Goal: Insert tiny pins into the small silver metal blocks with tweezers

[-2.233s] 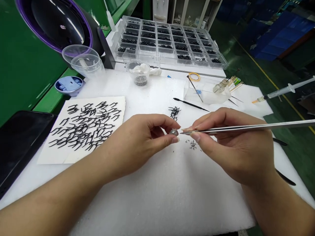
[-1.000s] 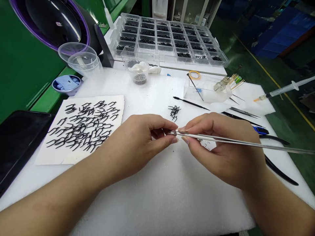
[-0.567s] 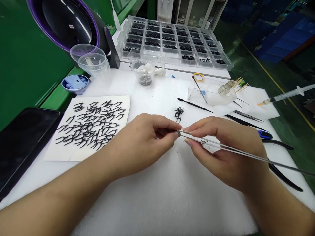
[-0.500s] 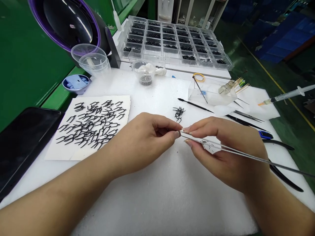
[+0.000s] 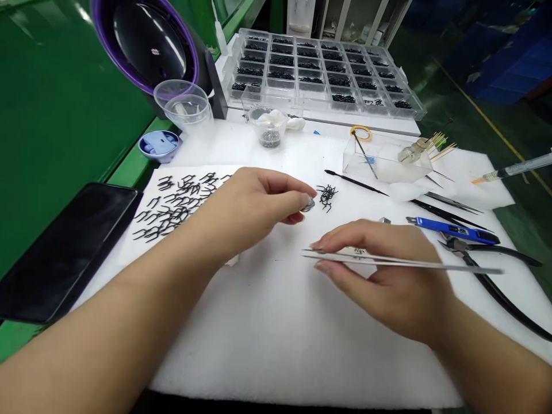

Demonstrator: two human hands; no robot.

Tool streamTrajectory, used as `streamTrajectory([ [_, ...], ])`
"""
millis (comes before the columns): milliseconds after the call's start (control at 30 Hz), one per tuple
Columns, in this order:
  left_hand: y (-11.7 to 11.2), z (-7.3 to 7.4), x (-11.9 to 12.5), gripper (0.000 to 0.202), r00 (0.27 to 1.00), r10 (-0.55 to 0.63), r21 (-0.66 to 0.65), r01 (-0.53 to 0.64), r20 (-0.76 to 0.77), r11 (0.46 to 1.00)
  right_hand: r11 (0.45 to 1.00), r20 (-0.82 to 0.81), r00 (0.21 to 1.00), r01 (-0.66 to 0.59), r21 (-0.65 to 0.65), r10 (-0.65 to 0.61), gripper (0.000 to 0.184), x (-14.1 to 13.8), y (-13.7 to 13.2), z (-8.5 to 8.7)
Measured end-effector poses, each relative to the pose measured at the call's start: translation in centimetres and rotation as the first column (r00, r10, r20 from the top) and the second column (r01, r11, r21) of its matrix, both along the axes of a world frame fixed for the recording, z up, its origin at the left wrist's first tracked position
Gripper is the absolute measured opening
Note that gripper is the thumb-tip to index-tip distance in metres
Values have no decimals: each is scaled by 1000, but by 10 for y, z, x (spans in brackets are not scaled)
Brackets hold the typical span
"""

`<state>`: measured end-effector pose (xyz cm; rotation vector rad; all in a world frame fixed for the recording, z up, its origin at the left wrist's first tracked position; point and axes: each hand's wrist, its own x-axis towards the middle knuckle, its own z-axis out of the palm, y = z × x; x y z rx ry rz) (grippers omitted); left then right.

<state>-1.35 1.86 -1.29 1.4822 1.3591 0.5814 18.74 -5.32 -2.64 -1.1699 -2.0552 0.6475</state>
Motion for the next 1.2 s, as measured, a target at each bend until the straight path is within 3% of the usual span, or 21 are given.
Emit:
streamTrajectory([
  [133, -1, 0, -1, 20, 994, 23, -17, -22, 104, 1000, 993, -13, 994, -111, -37, 111, 9, -19, 0, -9],
  [333, -4, 0, -2, 18, 992, -6, -6, 7, 124, 1000, 991, 20, 995, -99, -88, 101, 12, -27, 4, -16],
  [833, -8, 5, -1, 18, 996, -12, 51, 8, 89, 999, 992, 26, 992, -126, -22, 127, 11, -27, 3, -18],
  [1033, -6, 2, -3, 21, 999, -14, 67, 16, -31, 998, 992, 10, 993, -117, -53, 117, 12, -29, 1, -18],
  [1200, -9, -1, -2, 24, 982, -63, 67, 75, -176, 995, 991, -17, 1000, -3, -135, 1, 9, -11, -2, -1],
])
